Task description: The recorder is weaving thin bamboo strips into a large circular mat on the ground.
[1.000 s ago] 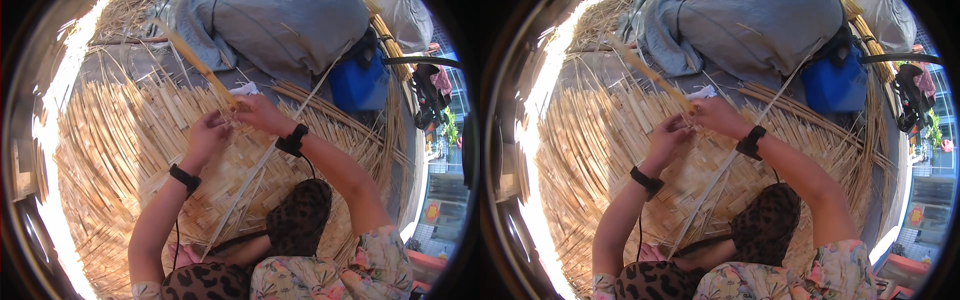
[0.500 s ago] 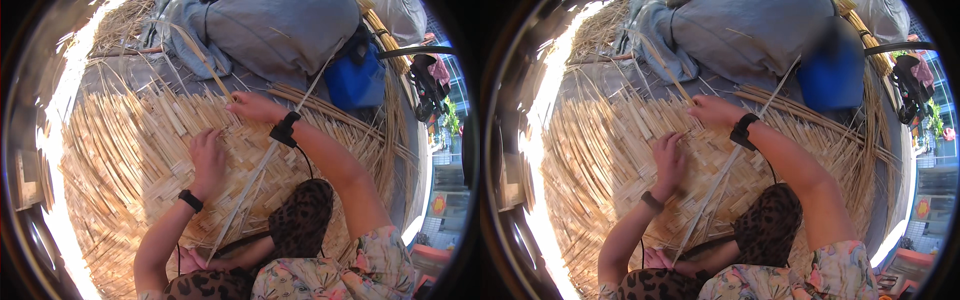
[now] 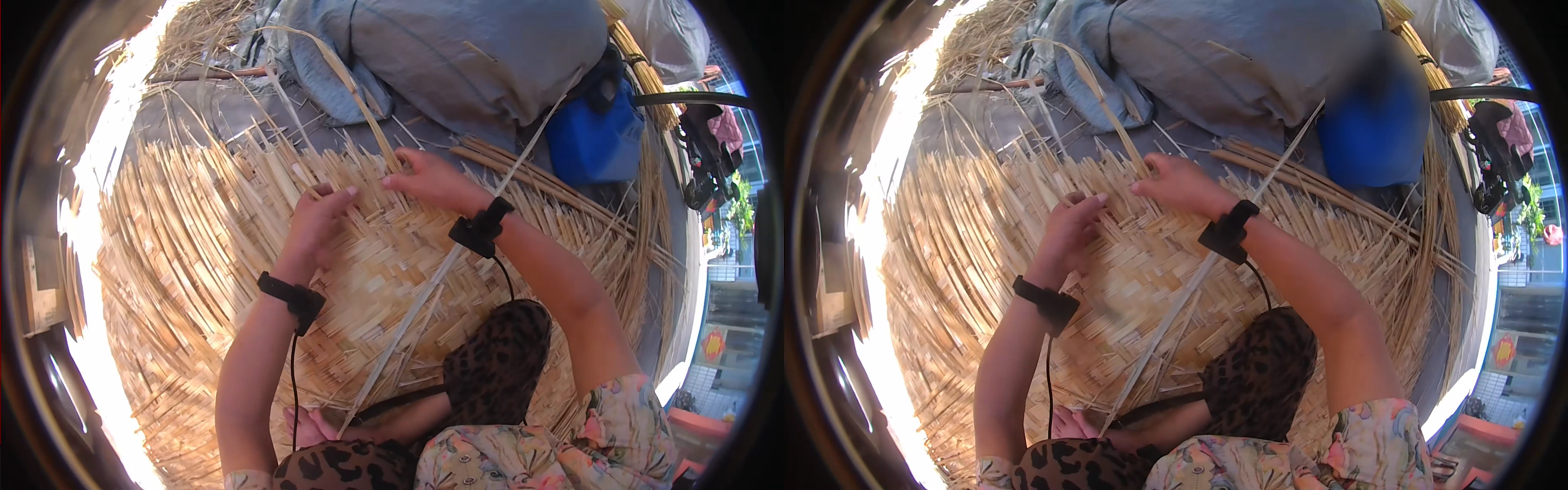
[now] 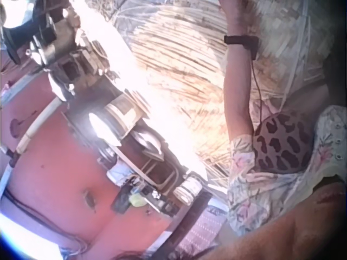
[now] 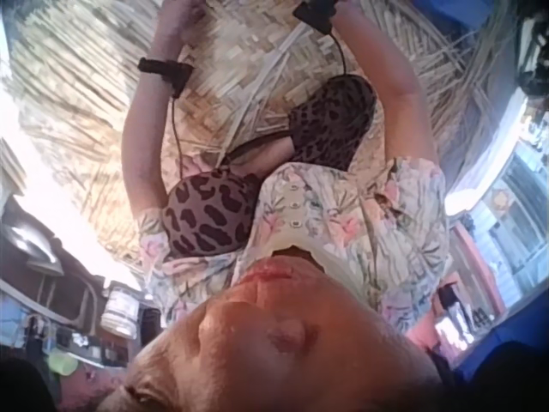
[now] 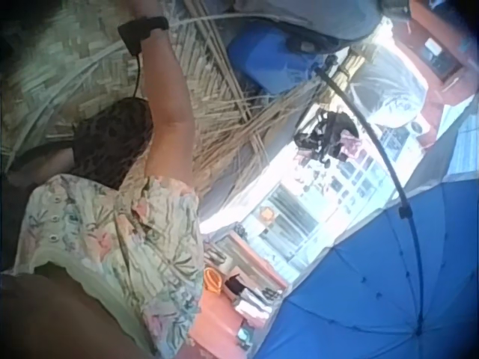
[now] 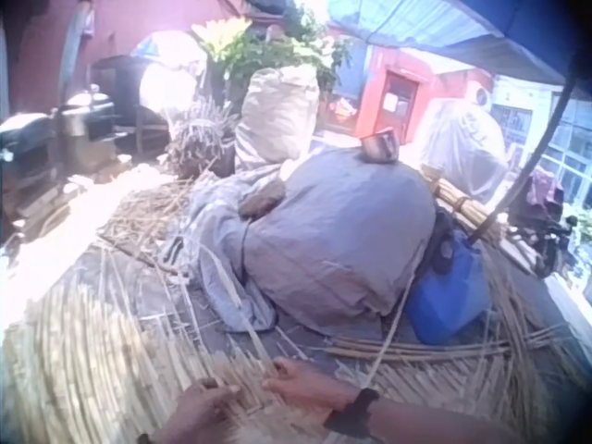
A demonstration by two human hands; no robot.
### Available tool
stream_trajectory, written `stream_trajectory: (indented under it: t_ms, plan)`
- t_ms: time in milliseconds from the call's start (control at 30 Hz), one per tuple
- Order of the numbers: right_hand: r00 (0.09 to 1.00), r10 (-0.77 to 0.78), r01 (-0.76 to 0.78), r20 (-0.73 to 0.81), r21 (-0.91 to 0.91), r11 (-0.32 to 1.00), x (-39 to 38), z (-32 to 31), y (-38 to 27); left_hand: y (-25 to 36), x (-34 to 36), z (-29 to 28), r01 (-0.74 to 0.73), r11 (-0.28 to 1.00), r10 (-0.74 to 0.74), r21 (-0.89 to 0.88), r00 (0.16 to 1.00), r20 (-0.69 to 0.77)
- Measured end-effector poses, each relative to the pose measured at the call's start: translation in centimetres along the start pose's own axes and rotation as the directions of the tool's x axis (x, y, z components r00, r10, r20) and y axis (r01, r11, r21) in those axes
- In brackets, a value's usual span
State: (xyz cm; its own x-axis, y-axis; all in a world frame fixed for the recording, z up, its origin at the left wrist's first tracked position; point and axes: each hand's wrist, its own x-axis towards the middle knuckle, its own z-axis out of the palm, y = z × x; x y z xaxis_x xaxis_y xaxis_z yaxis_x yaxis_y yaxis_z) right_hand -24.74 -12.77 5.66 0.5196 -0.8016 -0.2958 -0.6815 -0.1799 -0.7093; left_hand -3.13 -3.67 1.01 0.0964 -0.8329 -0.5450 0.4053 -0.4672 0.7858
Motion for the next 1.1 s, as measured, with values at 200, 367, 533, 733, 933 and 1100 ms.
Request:
stream_trajectory:
  t_ms: [200, 367, 533, 733, 933, 1100]
  plan:
    - [0.998, 0.028, -0.036, 0.063, 0.124, 0.992, -0.3, -0.1, -0.2, 0.6, -0.1, 1.2, 0.074, 0.993, -0.038, -0.092, 0.939, 0.341]
    - [0.999, 0.023, -0.022, -0.022, 0.040, 0.999, -0.4, 0.1, -0.4, -1.1, -0.5, 2.7, -0.074, 0.965, 0.066, 0.250, 0.997, 0.043]
    - [0.999, 0.015, -0.014, -0.042, 0.012, 1.000, -0.2, 0.4, 0.0, -1.4, -1.4, 2.8, -0.114, 0.971, 0.108, 0.209, 0.993, 0.040]
    - [0.999, -0.026, 0.029, -0.021, 0.180, 0.983, -0.1, 0.8, 0.5, -1.2, -1.5, 2.8, -0.178, 0.982, 0.169, 0.057, 0.975, 0.141]
    - [0.980, -0.115, 0.020, 0.162, 0.492, 0.870, -0.8, 0.1, 0.7, -0.6, -0.7, 2.7, -0.099, 0.994, 0.091, 0.040, 0.980, 0.180]
    - [0.966, -0.188, 0.085, 0.177, 0.470, 0.878, -0.9, -0.3, 0.7, 0.3, -0.7, 2.7, -0.050, 0.987, 0.020, 0.153, 0.982, 0.188]
